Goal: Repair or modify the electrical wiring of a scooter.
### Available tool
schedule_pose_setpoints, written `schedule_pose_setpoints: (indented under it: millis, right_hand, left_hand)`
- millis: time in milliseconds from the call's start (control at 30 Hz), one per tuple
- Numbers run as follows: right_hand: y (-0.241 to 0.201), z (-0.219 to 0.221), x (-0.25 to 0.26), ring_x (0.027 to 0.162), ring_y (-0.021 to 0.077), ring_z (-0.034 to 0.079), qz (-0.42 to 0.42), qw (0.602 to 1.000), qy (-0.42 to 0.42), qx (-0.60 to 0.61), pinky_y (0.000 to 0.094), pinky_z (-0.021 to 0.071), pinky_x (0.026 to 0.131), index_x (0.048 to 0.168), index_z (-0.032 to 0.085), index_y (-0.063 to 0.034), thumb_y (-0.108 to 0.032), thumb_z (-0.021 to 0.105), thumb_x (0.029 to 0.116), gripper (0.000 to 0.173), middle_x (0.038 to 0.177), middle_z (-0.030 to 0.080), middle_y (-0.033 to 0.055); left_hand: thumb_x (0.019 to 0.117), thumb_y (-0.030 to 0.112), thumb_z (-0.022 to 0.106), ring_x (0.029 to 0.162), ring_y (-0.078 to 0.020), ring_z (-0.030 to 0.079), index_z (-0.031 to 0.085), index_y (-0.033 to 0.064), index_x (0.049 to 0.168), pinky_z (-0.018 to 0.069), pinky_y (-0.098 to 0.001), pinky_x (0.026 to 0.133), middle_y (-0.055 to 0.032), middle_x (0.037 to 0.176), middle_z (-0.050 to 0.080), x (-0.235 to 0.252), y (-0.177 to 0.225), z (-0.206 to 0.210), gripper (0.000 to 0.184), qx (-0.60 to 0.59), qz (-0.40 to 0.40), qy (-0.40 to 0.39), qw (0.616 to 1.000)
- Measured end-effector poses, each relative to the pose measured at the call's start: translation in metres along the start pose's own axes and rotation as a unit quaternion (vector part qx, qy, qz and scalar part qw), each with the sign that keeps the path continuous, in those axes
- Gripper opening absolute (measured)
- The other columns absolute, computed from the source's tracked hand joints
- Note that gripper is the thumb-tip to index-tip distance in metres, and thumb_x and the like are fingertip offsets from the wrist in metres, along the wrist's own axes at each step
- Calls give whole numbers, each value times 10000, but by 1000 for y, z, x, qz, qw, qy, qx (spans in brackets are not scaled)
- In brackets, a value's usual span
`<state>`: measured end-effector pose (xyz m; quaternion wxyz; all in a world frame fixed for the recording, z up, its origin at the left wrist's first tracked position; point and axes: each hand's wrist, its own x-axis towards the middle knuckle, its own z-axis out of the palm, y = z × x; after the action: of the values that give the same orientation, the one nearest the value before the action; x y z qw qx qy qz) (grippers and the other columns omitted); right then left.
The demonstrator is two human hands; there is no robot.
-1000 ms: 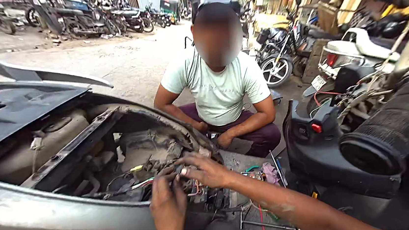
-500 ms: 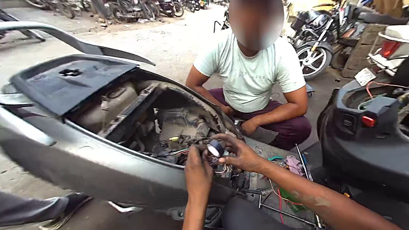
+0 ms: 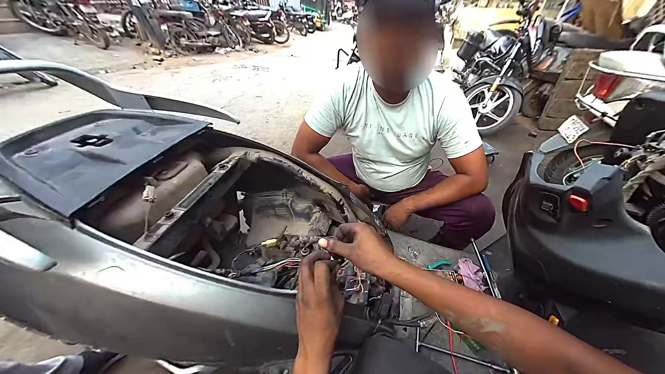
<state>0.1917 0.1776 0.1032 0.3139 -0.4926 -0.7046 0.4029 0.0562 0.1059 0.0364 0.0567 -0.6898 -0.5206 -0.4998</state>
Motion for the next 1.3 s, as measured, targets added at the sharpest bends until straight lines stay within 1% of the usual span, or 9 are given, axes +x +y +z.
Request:
schedule_pose_setpoints:
  millis: [100, 233, 433, 600, 700, 800, 967, 1167, 1300]
  right_hand:
    - [4, -1, -2, 716, 186, 631, -39, 999, -20, 11, 413, 531, 688, 988, 710, -43, -406, 605, 1030, 380, 807, 663, 84]
    - [22, -4, -14, 897, 163, 680, -114, 990, -76, 19, 380, 573, 828, 1242, 673, -62, -220, 517, 1072, 280, 1067, 709, 86]
    - [28, 9, -29, 884, 143, 712, -147, 989, -5, 27, 369, 610, 810, 1245, 634, -104, -140, 658, 994, 254, 1014, 730, 40]
    - [28, 11, -30, 1222, 229, 637, -273, 959, 37, -72, 434, 537, 1049, 1301, 691, -123, -109, 639, 978, 327, 1302, 667, 114]
    - [29, 6, -23, 1240, 243, 611, -301, 952, 38, -47, 419, 539, 1047, 1228, 724, -102, -90, 652, 977, 262, 1322, 624, 145]
    - [31, 4, -27, 1115, 234, 679, -285, 957, 2, -45, 428, 550, 1001, 1211, 713, -38, -116, 614, 1005, 241, 1192, 706, 141]
    - [22, 0, -23, 966, 222, 717, -257, 966, 10, -15, 397, 578, 917, 1162, 722, 19, -127, 628, 1000, 238, 1076, 737, 160]
    - [25, -3, -24, 951, 203, 722, -220, 975, -6, -11, 394, 590, 886, 1229, 696, -22, -137, 602, 1012, 263, 1100, 739, 131]
    - [28, -6, -27, 1028, 232, 715, -232, 971, -52, -29, 443, 555, 959, 1263, 674, 4, -133, 532, 1045, 295, 1125, 732, 162]
  left_hand:
    - [990, 98, 565, 1060, -257, 681, 679, 6, 992, 602, -373, 855, -161, 1197, 651, 2, 0, 1, 146, -6, -21, 30, 999]
    - [1011, 139, 529, 936, -214, 685, 659, 0, 1052, 597, -375, 810, -125, 1061, 672, 8, 2, 0, 195, -24, -73, 70, 995]
    - [1012, 175, 553, 761, -105, 658, 657, 23, 1094, 596, -302, 703, -54, 952, 665, 7, 2, -9, 202, -93, -137, 52, 985]
    - [987, 86, 557, 807, -83, 653, 624, -86, 1068, 586, -256, 764, -118, 936, 663, 11, 4, -18, 201, -193, -123, 38, 973]
    - [1026, 80, 520, 826, -108, 654, 615, -110, 1118, 586, -276, 769, -151, 984, 661, 15, -1, -18, 231, -226, -121, 5, 967]
    - [1043, 111, 486, 989, -159, 657, 669, -68, 1164, 554, -305, 911, -168, 1066, 684, 9, -5, -23, 283, -178, -89, -29, 980]
    - [923, -31, 498, 1151, -380, 612, 631, -64, 1284, 519, -476, 993, -304, 1243, 592, 14, 1, -24, 386, -69, -17, -67, 995]
    - [921, 25, 541, 1164, -363, 610, 609, -60, 1324, 535, -434, 986, -309, 1292, 565, 9, -3, -21, 417, -66, 8, -76, 995]
    - [995, 49, 495, 1081, -344, 616, 722, 25, 1215, 515, -434, 965, -267, 1162, 618, 8, -4, -20, 318, -46, 5, -42, 998]
